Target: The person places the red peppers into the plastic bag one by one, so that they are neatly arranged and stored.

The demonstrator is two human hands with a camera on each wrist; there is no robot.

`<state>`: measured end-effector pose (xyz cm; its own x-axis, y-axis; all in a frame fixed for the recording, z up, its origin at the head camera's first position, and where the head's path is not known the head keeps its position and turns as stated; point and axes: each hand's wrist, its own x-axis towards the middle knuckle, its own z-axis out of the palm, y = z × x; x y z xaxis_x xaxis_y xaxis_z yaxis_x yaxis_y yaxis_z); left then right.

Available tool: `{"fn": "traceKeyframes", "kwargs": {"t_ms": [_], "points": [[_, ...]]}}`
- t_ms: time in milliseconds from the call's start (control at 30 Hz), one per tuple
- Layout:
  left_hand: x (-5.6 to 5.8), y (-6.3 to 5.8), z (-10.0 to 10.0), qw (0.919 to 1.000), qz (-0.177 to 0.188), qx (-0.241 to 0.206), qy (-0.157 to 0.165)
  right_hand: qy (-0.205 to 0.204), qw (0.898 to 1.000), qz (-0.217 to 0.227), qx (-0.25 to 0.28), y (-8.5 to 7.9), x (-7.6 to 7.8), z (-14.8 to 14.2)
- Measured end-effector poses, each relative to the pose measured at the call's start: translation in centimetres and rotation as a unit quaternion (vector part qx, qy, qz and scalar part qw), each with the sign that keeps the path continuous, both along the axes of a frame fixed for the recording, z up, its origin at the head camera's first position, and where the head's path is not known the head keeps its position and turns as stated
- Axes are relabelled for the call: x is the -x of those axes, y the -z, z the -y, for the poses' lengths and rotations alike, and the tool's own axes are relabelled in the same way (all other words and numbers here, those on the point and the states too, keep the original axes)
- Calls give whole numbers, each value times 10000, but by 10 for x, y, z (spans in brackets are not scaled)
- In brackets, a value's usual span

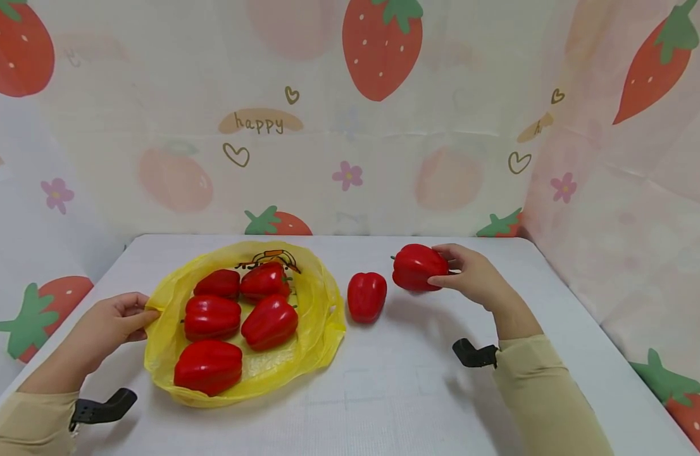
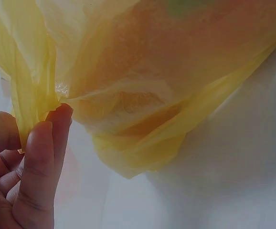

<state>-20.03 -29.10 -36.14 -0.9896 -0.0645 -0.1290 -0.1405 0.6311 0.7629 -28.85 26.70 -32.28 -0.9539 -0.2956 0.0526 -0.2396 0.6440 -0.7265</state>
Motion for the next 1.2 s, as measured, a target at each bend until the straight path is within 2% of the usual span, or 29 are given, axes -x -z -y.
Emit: {"fn": "traceKeyframes", "kwargs": {"t_ms": [300,567,933,1200], "points": [[0,2,0,10000,-4,-26,-1,-229,9997,-59,76,-16,5,22],[0,3,1,10000,0,-34,-3,-485,9987,14,162,-27,8,53],[0,4,1,10000,-15,-49,-27,-1168,9930,-87,113,-39,8,110],[0,5,2,10000,-21,-55,-23,-1479,9887,253,35,-37,3,149]]}}
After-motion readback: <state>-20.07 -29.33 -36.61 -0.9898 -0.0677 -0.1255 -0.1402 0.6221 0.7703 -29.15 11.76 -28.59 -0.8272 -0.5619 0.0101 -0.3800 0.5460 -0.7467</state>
